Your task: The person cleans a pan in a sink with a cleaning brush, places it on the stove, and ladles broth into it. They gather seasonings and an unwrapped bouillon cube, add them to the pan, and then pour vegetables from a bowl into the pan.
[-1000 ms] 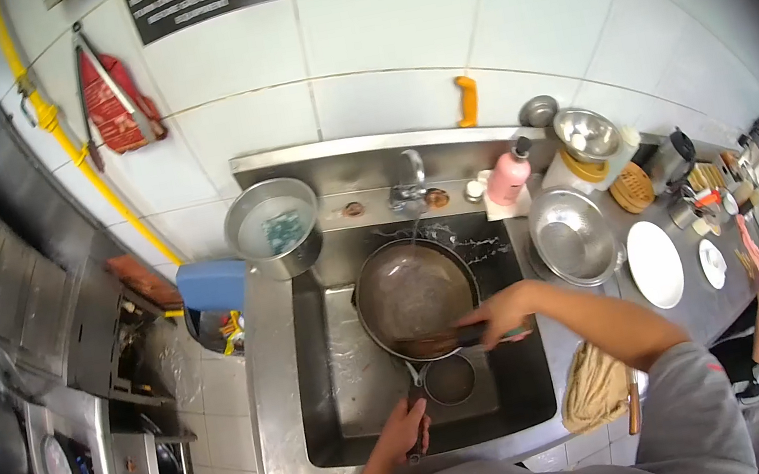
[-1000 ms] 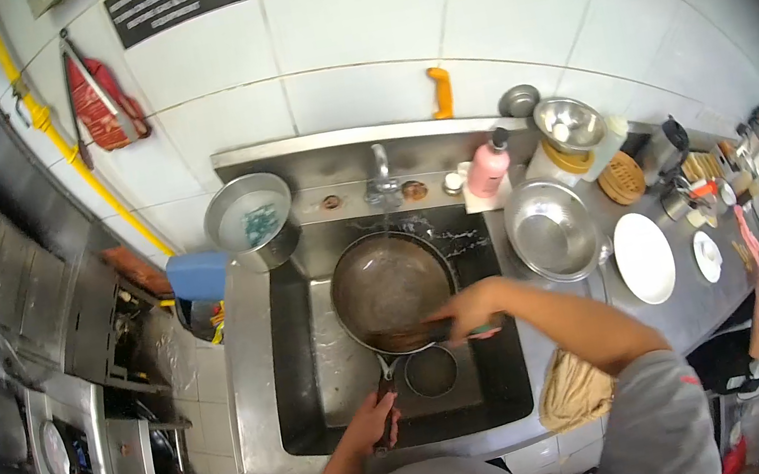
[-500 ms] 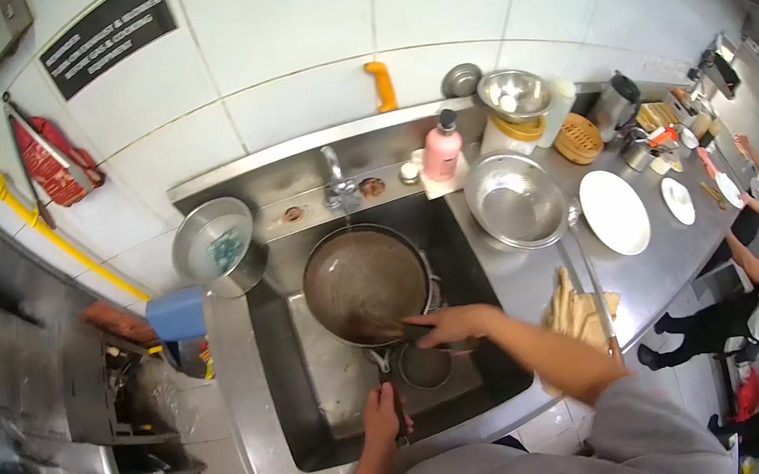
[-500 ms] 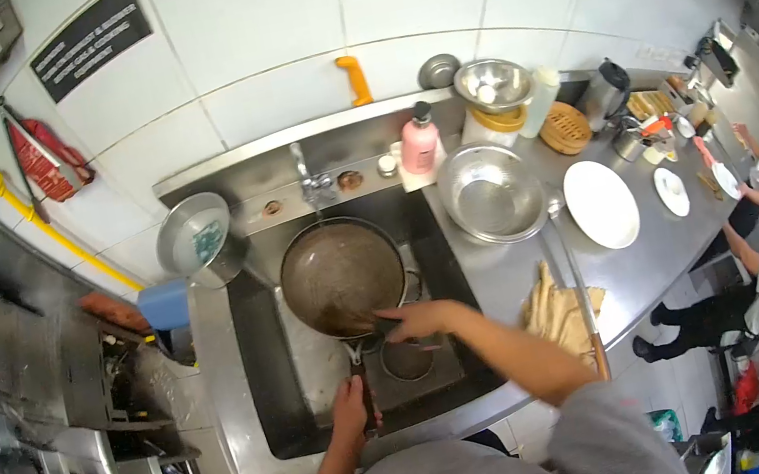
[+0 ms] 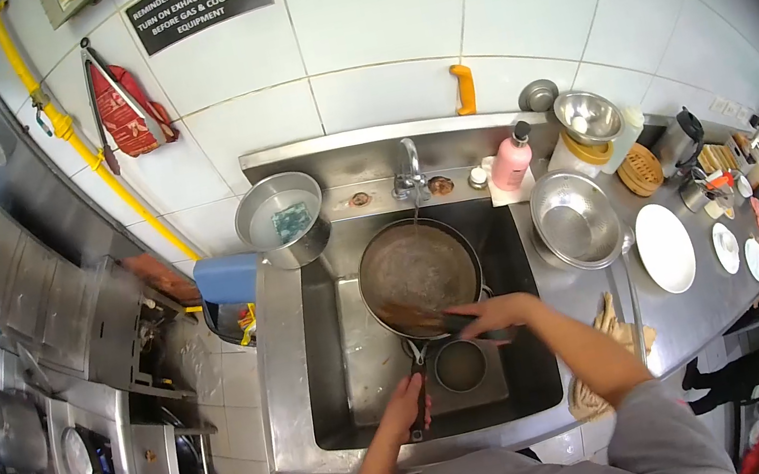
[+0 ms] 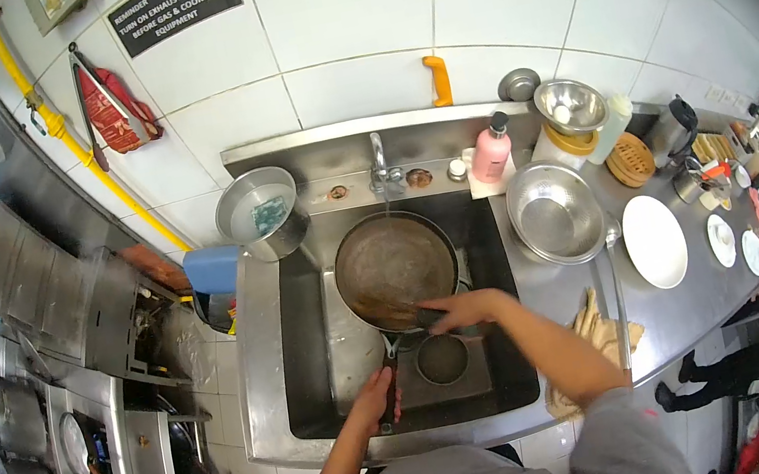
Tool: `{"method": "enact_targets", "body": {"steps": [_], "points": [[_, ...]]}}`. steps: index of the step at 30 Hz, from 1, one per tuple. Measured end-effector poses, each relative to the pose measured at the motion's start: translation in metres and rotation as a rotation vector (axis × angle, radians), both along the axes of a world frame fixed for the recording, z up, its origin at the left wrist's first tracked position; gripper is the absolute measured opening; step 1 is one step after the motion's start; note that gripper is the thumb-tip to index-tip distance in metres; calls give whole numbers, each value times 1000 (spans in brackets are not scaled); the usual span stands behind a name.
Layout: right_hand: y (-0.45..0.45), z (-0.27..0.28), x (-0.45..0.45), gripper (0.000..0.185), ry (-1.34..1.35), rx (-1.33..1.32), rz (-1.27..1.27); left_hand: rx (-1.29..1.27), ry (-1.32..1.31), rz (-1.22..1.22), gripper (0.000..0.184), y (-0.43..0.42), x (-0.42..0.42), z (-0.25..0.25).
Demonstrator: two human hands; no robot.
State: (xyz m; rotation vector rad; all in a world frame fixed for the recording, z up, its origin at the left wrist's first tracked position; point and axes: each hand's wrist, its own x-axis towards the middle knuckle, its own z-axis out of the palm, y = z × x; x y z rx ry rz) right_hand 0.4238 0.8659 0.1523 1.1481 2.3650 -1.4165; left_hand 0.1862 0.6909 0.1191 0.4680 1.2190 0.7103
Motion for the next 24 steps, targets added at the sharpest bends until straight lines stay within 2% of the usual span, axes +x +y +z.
{"method": "enact_targets", "body": {"steps": [2,4,5,7,8,10,11,12,14,15,16,18,20,22,24], "points": [[14,49,37,76,-322,-586,-183,18,7,-7,30,1,0,-3],[33,60,54,76,-399,-341,-303,14,33,-21,31,0,2,-5],[34,67,49,76,-393,-336,-300,19,38,-19,31,0,2,-3],[33,81,26,78,-231,1,-545,19,-12,-21,34,0,2,-1],[32,78,12,78,-228,3,-529,20,-10,-5,34,0,-1,0],[19,61,-14,73,-1,142,-523,-36,9,-27,36,-2,-7,1],[11,41,-25,72,73,427,-426,-41,5,1,36,-4,-8,1],[6,40,-35,72,74,425,-396,-14,30,-16,36,-3,-7,3],[1,41,-49,72,-145,480,-81,18,48,-7,37,-5,-6,0],[8,21,-46,72,-17,624,-138,36,47,-7,36,-7,-6,-5],[21,29,-45,72,-22,632,-112,61,42,-5,36,-7,-3,-8],[47,49,-54,72,-223,472,-383,50,55,21,36,-9,5,-2],[32,47,-58,72,-180,481,-327,57,84,15,35,-3,0,4],[1,37,-62,72,-18,546,42,90,112,-25,36,-7,-1,5],[3,27,-63,73,-98,450,17,56,28,3,34,-8,-6,4]]}}
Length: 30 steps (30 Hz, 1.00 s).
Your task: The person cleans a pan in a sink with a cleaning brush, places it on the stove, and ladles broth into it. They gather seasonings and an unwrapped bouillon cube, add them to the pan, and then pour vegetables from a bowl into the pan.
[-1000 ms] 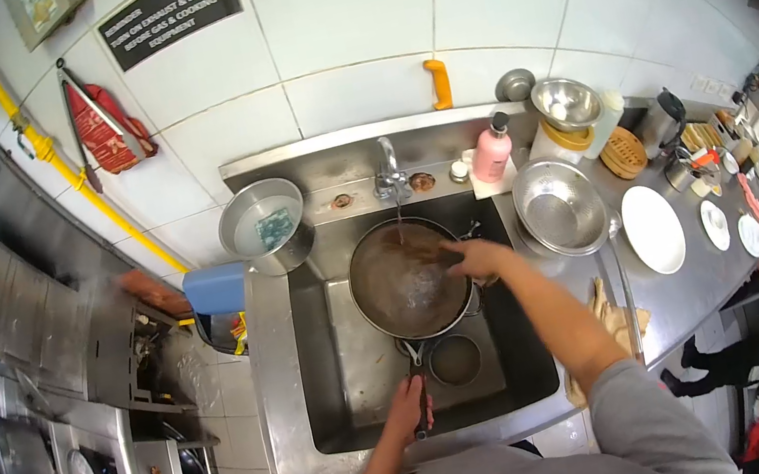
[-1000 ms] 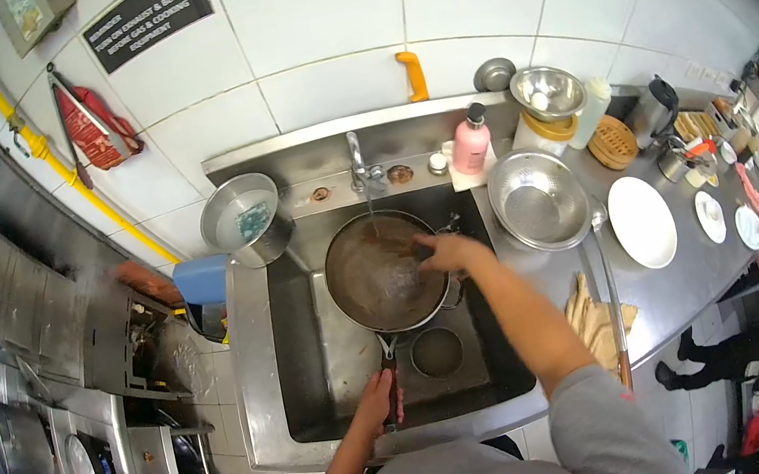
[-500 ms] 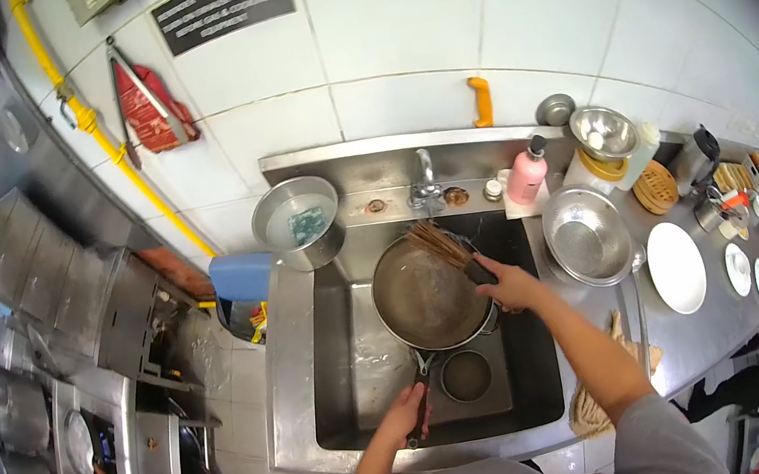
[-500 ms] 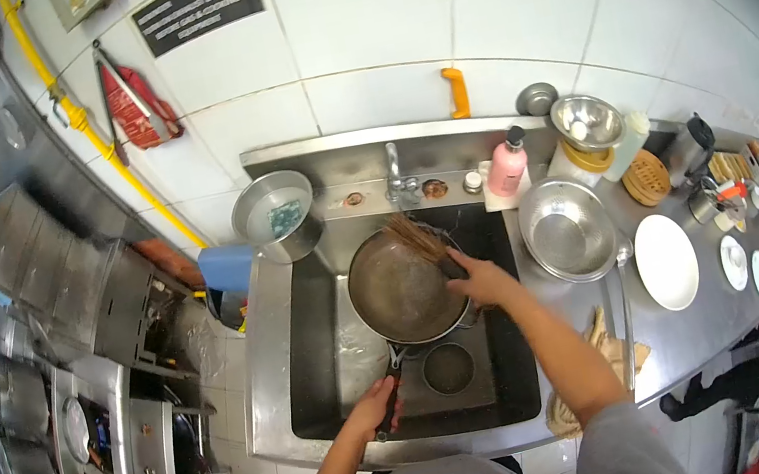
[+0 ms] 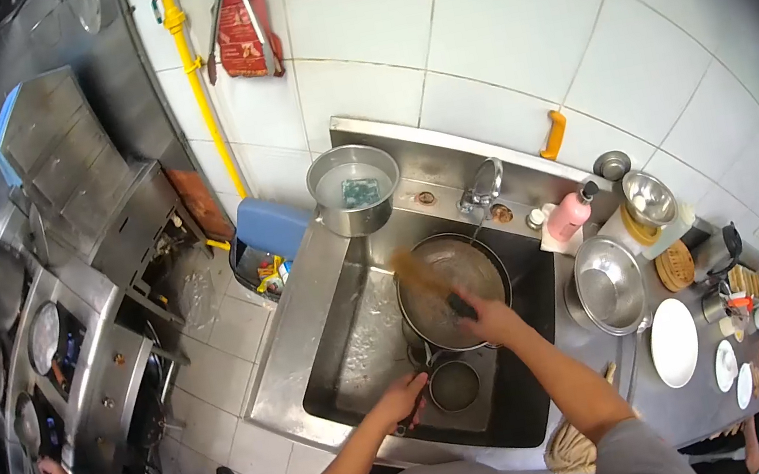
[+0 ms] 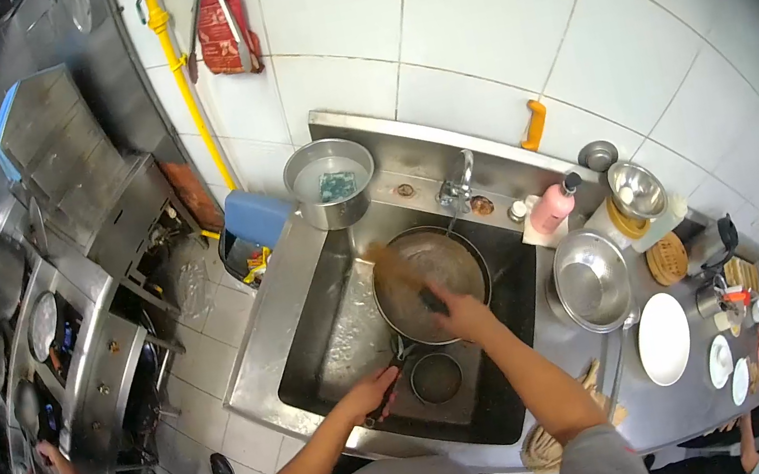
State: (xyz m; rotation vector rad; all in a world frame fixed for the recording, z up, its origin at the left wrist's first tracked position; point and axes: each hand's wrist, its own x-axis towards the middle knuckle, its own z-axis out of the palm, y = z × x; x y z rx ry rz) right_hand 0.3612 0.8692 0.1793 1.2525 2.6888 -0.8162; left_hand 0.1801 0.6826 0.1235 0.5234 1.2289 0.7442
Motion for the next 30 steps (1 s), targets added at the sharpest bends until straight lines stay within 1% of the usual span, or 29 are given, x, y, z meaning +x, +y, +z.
{"method": "enact_targets", "body": {"steps": [2,3,4,6,7,8,10,11,12,14,15,16,18,19,21,23,24,25,26,28,30], "points": [[18,10,-9,73,80,19,-330,-24,-11,-8,35,1,-5,3],[17,13,-9,74,85,-93,-361,7,8,-26,35,1,-9,5],[10,11,-6,74,85,-94,-350,6,9,-15,35,3,-15,5],[-10,1,8,74,105,-82,135,8,-4,-55,36,6,-24,4],[-27,23,8,74,-43,-58,222,-14,-17,-93,36,8,-33,9],[-27,26,11,74,-40,-61,217,-17,-14,-98,36,9,-40,14],[-13,34,20,73,-48,-348,-16,-5,60,-162,37,15,-50,22],[-9,31,15,71,57,-256,-85,-52,61,-191,36,19,-54,14],[-8,25,10,71,50,-269,-92,-64,53,-197,36,18,-56,10],[-5,20,-3,71,34,-220,-305,-43,29,-194,36,22,-61,12],[-13,4,4,71,174,-345,-254,-23,37,-186,34,22,-62,14],[-22,15,8,71,177,-343,-263,-21,39,-196,34,24,-63,14],[-48,51,19,71,-26,-502,-62,-9,23,-194,36,21,-61,7],[-41,56,38,71,-64,-558,-105,-7,20,-204,36,21,-61,8],[-31,73,74,74,-48,-668,-169,17,17,-192,36,16,-60,9],[-5,55,135,78,-365,-534,-92,6,-1,-189,36,14,-59,6],[-7,83,136,80,-356,-592,-311,-1,-18,-182,35,14,-58,5],[4,78,155,78,-280,-587,-315,-3,-14,-162,35,16,-56,5],[3,82,144,78,-281,-591,-295,12,3,-170,35,18,-53,6],[-15,94,132,76,-296,-265,-366,15,27,-195,34,12,-55,5],[-38,95,110,74,-305,-267,-431,41,58,-169,34,14,-49,7]]}}
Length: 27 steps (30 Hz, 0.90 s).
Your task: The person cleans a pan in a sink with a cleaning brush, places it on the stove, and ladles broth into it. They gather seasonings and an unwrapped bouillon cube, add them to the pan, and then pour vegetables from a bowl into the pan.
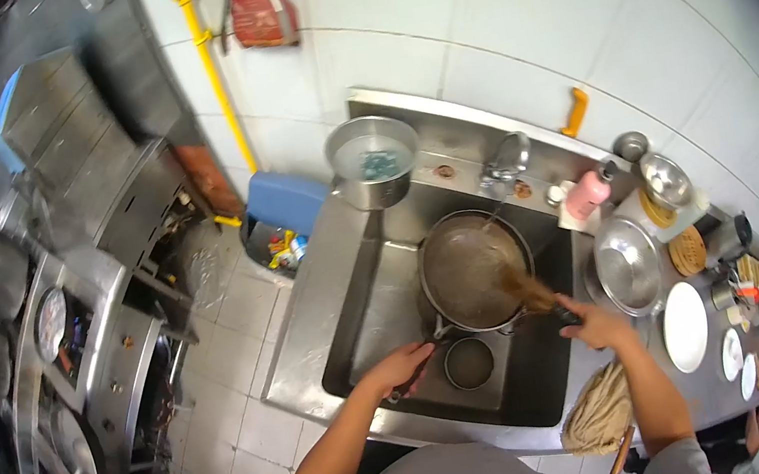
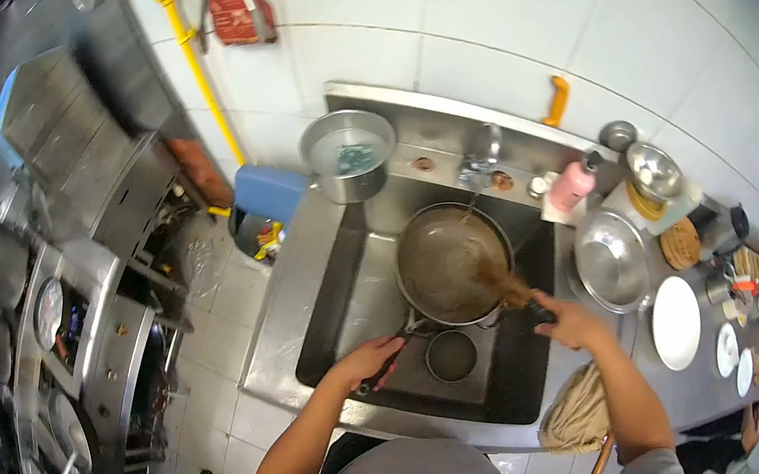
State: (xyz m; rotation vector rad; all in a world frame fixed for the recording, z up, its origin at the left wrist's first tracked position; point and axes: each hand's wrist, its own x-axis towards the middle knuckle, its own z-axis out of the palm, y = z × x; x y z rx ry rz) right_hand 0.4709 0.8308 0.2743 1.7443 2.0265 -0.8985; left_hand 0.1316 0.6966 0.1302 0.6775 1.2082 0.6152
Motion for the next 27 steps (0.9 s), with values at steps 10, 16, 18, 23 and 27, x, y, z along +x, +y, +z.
{"method": "enact_targets", "body": {"steps": [10,16,18,23,27], "points": [[-132,-30,136,69,408,286,-135,628,613,259,26,47,30,34],[-217,-67,122,79,37,599,-465,210,-285,314,17,195,100,-11],[-235,-126,129,79,213,706,-505,203,-500,474,21,238,107,-23],[-229,-102,159,49,167,937,-725,215,-645,785,31,320,132,-7],[-224,-132,215,46,-68,878,-757,295,-508,522,35,323,129,47]]}}
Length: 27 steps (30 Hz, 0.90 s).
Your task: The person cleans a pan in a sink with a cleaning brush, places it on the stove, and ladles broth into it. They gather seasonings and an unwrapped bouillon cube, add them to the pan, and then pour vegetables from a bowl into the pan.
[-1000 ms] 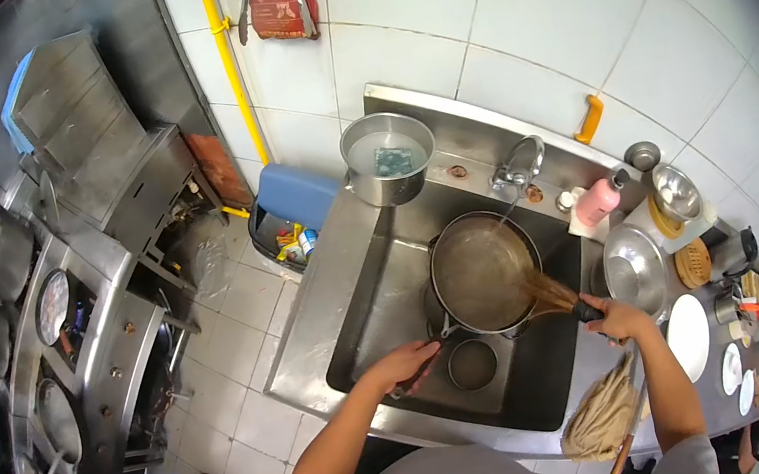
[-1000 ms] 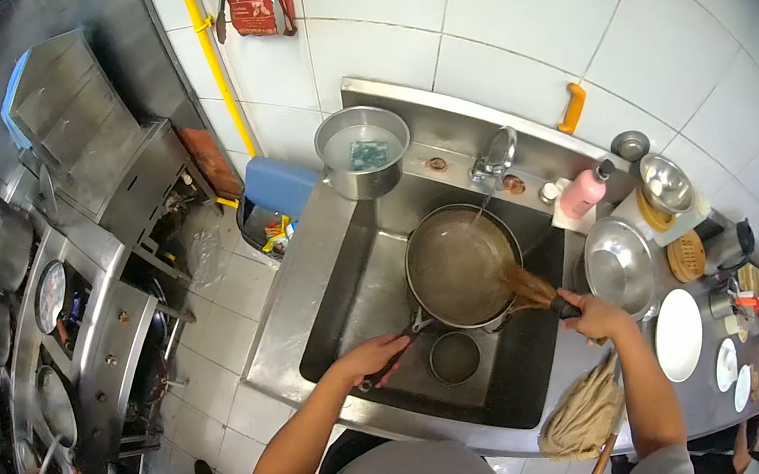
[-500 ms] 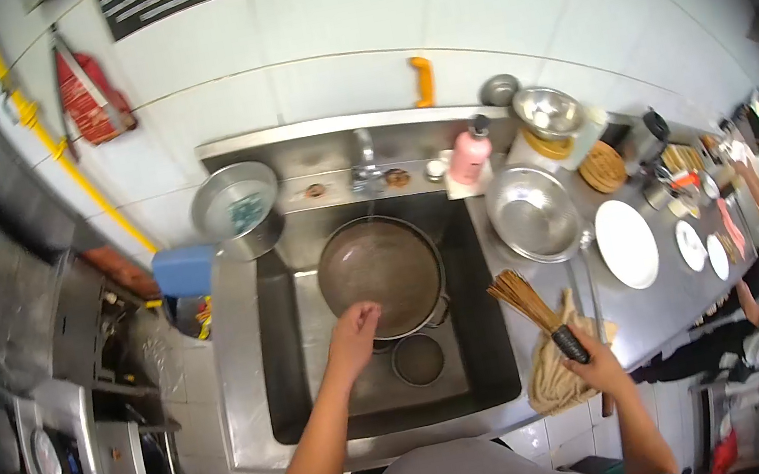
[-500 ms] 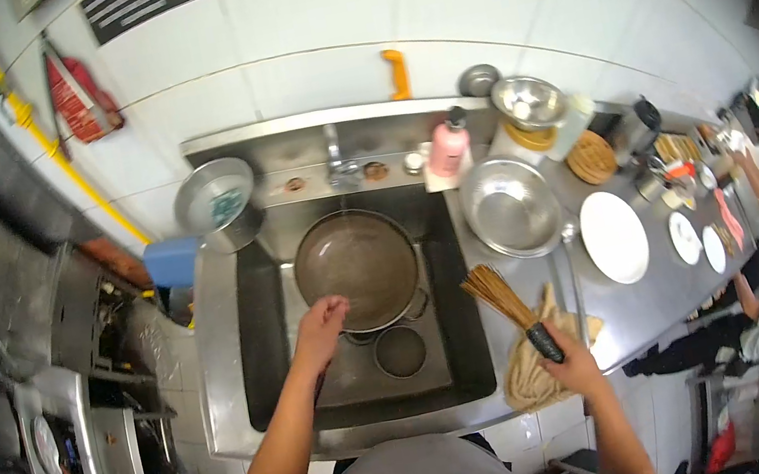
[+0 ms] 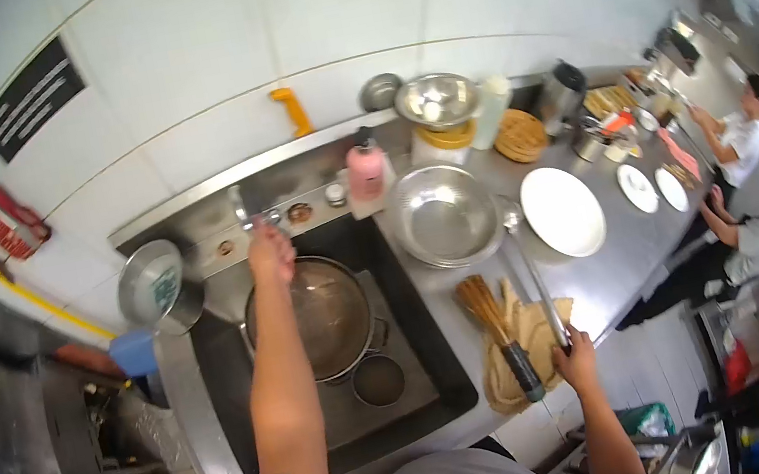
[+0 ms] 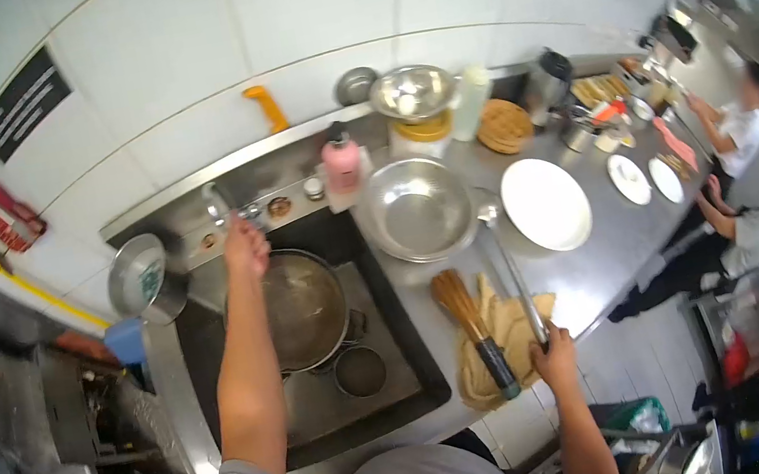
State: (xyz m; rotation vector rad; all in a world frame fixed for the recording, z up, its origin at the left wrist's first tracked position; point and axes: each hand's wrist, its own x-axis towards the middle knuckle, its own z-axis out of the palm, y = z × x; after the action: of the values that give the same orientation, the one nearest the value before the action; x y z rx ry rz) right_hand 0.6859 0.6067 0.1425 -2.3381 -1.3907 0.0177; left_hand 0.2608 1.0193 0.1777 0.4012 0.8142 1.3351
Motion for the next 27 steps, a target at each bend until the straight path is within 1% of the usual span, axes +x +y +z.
{"method": "enact_targets", "body": {"steps": [1,2,3,4,5,6,7,8,9,10,12,13,15,16,18,19,21,22,24,25,26,27], "points": [[5,-3,6,46,53,-86,34,-44,178,-84,33,-2,-1,9],[5,-13,12,45,97,-78,-26,8,217,-255,24,-1,-11,0],[7,-23,18,44,141,-74,-90,91,320,-360,17,4,-22,-19],[10,-20,27,42,214,-90,-71,222,861,-389,31,0,-25,-21],[9,-11,32,40,283,-107,-60,15,798,-446,33,-14,-26,-9],[9,0,26,40,289,-110,-35,-25,828,-519,37,-19,-30,-16],[9,12,21,38,257,-115,-37,-32,831,-498,37,-22,-35,-39],[11,19,18,37,222,-116,-40,236,1195,-502,40,-22,-39,-72],[12,21,18,37,220,-110,-20,515,1553,-489,42,-20,-42,-87],[8,19,20,36,230,-105,-25,505,1556,-469,42,-22,-41,-83],[5,19,21,36,236,-104,-16,270,1433,-74,44,-30,-30,-68],[4,20,20,36,224,-86,-17,259,1431,-63,44,-32,-22,-58],[3,19,22,36,209,-73,-7,589,1571,568,40,-32,-7,-42],[2,18,24,36,240,-42,-3,576,1575,573,40,-31,-2,-45],[0,14,30,37,262,-19,1,685,1646,316,39,-25,0,-54],[-2,11,33,37,263,-17,9,682,1649,325,39,-25,-2,-59],[-4,8,39,37,239,89,39,605,1548,299,31,-33,-2,-71],[-3,22,31,38,278,55,17,602,1551,299,31,-39,-5,-69],[-4,32,29,37,288,82,26,513,1415,205,21,-63,-19,-53],[-4,36,28,36,296,114,33,502,1418,204,21,-75,-30,-50],[-2,43,24,31,309,107,15,476,1383,172,19,-88,-45,-47],[0,48,20,31,308,93,23,443,1346,141,18,-104,-61,-45]]}}
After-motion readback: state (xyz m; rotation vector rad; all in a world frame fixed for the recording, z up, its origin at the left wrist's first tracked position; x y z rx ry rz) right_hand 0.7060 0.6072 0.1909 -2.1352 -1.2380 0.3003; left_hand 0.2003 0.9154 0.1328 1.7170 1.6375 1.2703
